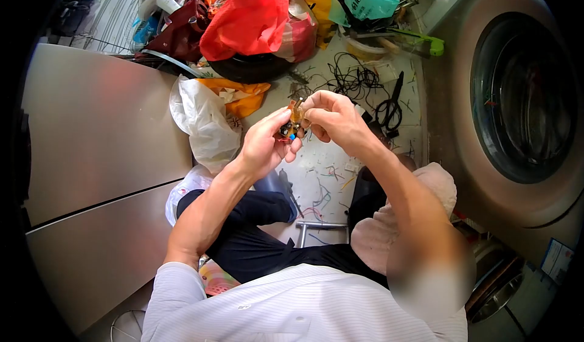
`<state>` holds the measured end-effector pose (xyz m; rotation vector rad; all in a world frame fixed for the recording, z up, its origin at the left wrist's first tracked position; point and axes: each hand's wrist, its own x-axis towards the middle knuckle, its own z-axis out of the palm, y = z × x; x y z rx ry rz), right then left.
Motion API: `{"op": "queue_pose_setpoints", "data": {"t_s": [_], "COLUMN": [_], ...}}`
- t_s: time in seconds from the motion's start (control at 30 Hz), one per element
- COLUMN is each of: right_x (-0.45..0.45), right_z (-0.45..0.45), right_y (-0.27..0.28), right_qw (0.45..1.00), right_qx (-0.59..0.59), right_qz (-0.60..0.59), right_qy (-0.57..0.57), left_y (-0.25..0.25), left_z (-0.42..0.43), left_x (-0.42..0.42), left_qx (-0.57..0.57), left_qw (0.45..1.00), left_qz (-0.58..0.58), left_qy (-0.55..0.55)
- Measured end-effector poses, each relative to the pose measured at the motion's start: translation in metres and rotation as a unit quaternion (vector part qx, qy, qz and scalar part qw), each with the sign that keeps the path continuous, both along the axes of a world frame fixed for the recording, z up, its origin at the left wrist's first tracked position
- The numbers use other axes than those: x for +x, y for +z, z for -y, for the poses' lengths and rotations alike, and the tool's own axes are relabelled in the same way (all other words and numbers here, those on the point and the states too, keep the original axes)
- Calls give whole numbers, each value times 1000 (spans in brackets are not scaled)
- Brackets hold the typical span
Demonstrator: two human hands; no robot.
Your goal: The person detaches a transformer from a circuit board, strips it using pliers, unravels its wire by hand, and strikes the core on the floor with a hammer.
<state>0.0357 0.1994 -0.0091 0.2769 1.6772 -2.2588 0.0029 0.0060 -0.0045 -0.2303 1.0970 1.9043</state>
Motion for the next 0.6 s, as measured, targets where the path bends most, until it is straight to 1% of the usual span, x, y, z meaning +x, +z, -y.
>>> {"op": "queue_pose_setpoints", "data": {"t_s": [0.07, 0.2, 0.23, 0.27, 0.3, 0.4, 0.47, 0.6], "right_x": [0, 0, 0, 0, 0, -2, 0, -1], "right_z": [-1, 0, 1, 2, 3, 6, 7, 6], "right_y": [1, 1, 0, 0, 0, 1, 1, 5], "right_qw": [1000, 1000, 998, 996, 996, 997, 998, 998], "right_qx": [-15, -21, -51, -82, -82, -52, 14, -11], "right_qz": [22, 22, 25, 28, 28, 52, 50, 64], "right_qy": [5, 3, -8, -19, -19, -25, -20, -18], "left_y": [-1, 3, 3, 3, 3, 6, 4, 10], "left_z": [0, -1, -1, 0, 0, -3, -4, -3], "left_x": [0, 0, 0, 0, 0, 5, 6, 4], "left_qx": [-1, -20, -21, -31, -42, -67, -75, -73], "left_qw": [1000, 1000, 1000, 999, 998, 996, 996, 995], "left_qz": [8, 10, 10, -13, -36, -57, -52, -57], "left_qy": [8, 19, 19, 15, 11, -2, -3, -19]}}
